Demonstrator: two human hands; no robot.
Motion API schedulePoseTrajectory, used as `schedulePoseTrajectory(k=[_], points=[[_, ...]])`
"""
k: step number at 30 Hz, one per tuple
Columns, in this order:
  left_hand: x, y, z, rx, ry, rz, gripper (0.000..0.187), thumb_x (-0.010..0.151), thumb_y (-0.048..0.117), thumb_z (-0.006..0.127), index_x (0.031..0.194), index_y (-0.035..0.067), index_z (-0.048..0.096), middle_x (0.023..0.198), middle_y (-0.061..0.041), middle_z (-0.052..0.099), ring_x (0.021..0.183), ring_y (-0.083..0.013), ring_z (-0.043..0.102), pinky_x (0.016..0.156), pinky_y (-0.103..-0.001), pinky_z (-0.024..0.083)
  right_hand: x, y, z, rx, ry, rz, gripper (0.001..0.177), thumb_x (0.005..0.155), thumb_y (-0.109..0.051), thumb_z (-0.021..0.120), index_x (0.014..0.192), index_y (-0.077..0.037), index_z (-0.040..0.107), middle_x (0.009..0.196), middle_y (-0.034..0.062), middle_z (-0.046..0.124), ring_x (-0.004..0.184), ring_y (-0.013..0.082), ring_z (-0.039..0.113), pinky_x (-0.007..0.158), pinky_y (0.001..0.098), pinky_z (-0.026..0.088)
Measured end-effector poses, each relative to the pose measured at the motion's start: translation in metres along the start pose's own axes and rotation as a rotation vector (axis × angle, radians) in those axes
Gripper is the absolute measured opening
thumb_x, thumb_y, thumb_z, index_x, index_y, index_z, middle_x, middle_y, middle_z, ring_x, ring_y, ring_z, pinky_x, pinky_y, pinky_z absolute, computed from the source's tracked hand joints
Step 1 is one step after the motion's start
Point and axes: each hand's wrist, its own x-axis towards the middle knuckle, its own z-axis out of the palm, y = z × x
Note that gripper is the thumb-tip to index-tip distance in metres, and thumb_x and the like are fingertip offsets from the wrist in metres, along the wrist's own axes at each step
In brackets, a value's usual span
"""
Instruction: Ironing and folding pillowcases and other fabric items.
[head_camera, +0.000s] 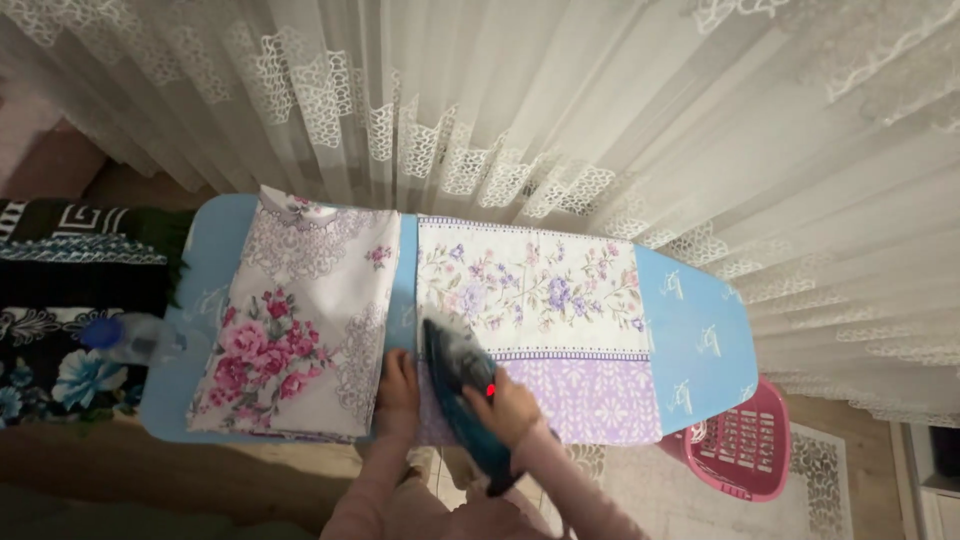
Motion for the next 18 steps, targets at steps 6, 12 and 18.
schedulePoseTrajectory(k=[6,12,18], points=[[0.004,-0.028,0.03,0.049,0.044,0.023,0.029,0.104,0.036,0.048,0.126,0.018,0.055,0.093,-0.024,0.074,0.081,-0.0484,0.069,0.069,-0.058,0.053,0.031,-0.071,-0.065,0.088,-0.198,0.238,0.082,0.094,-0.066,0.047,0.139,0.001,0.04,0.086,0.0222,0.075,0.078,0.0364,0.078,0.066,0.0481,0.064],[0.001,-0.019,0.024,0.114,-0.131,-0.053,0.029,0.106,0.04,0.041,0.127,0.021,0.048,0.091,-0.024,0.075,0.079,-0.05,0.069,0.071,-0.059,0.054,0.184,-0.087,-0.074,0.028,0.181,0.039,0.083,0.091,-0.071,0.057,0.118,0.008,0.06,0.101,0.031,0.072,0.099,0.046,0.072,0.087,0.0464,0.06],[0.005,-0.028,0.032,0.104,-0.076,-0.114,0.03,0.106,0.041,0.042,0.128,0.022,0.049,0.091,-0.025,0.074,0.081,-0.0516,0.068,0.072,-0.061,0.053,0.164,-0.06,-0.051,0.054,0.256,0.043,0.084,0.09,-0.072,0.058,0.124,0.006,0.055,0.107,0.033,0.069,0.101,0.0481,0.069,0.088,0.049,0.058]])
